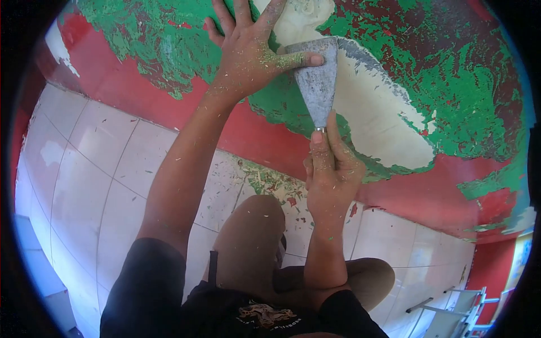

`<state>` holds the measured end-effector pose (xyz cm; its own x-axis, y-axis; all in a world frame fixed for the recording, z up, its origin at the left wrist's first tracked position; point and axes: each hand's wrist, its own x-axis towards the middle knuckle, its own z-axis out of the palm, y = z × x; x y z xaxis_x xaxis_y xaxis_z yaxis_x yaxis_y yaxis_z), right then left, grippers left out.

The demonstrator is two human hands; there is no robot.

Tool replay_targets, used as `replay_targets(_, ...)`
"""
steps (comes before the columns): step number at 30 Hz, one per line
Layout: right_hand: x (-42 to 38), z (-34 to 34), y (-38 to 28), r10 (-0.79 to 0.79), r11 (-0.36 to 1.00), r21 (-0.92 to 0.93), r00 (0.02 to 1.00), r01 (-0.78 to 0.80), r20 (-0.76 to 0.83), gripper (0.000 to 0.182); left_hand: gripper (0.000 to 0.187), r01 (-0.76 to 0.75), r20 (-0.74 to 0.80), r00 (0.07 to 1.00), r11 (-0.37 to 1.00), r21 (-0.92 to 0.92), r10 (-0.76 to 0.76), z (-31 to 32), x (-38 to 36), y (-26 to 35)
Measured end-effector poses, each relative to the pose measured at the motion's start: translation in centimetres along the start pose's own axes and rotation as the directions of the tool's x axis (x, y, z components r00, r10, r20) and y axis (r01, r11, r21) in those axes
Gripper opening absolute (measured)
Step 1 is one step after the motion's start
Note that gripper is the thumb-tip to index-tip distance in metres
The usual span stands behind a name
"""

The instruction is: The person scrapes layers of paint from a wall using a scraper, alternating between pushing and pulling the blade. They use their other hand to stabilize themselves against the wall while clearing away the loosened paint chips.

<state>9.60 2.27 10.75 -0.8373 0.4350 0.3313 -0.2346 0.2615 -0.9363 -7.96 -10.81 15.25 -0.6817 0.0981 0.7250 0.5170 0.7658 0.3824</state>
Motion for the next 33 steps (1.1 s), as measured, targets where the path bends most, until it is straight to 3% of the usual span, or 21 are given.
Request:
replay_targets(6,1.4,-2.8,-2.1,-0.006,0.998,0.064,0.999,0.003,0.044,0.041,0.132,0.016,0.015,1.0,1.0,0.006,-0.016,0.2,-0.1,-0.2)
replay_targets(8,3.1,-5.8,-3.5,0.041,0.997,-0.068,0.977,-0.027,0.207,0.041,0.133,-0.023,-0.045,0.999,0.999,-0.032,0.021,0.9,-0.5,0.1)
replay_targets(9,4.0,-7.0,-3.8,0.032,0.999,-0.048,0.981,-0.023,0.192,0.041,0.135,-0.046,-0.108,0.993,0.996,-0.08,0.037,1.3,-0.5,0.2)
replay_targets(11,5.1,-8.4,-4.1,0.131,0.99,-0.098,0.942,-0.106,0.309,0.041,0.14,-0.08,-0.158,0.985,0.99,-0.114,0.062,1.3,-0.5,0.3)
replay_targets(15,3.8,-6.9,-1.3,0.11,0.993,0.002,0.961,-0.115,0.254,0.042,0.141,-0.037,-0.109,0.994,0.994,-0.103,0.026,0.9,-0.4,0.6)
replay_targets(17,2.7,-5.0,0.9,-0.036,0.996,0.08,0.994,0.027,0.107,0.042,0.142,-0.05,-0.113,0.993,0.994,-0.1,0.039,1.1,-0.5,0.8)
replay_targets(21,1.3,-3.9,-0.1,0.077,0.989,0.122,0.995,-0.085,0.07,0.042,0.145,-0.073,-0.128,0.99,0.993,-0.091,0.061,1.5,-0.3,0.3)
replay_targets(22,1.3,-3.9,-0.2,0.111,0.981,0.147,0.987,-0.128,0.117,0.042,0.145,-0.112,-0.1,0.99,0.99,-0.083,0.103,1.4,-0.3,0.3)
replay_targets(24,1.3,-4.3,-0.2,0.146,0.97,0.176,0.979,-0.17,0.142,0.043,0.148,-0.04,-0.079,0.996,0.995,-0.086,0.033,1.3,-0.4,0.3)
replay_targets(30,3.2,-5.4,-1.0,0.036,0.978,0.197,0.986,-0.069,0.165,0.041,0.142,-0.06,-0.066,0.996,0.992,-0.114,0.053,1.0,-0.4,0.2)
replay_targets(32,4.5,-6.1,-2.5,0.084,0.996,-0.005,0.953,-0.087,0.291,0.039,0.13,-0.043,-0.088,0.996,0.987,-0.154,0.029,1.2,-0.4,0.2)
replay_targets(33,5.0,-5.9,-3.4,0.081,0.997,-0.005,0.957,-0.083,0.28,0.039,0.13,-0.052,-0.089,0.995,0.986,-0.161,0.038,1.2,-0.5,-0.1)
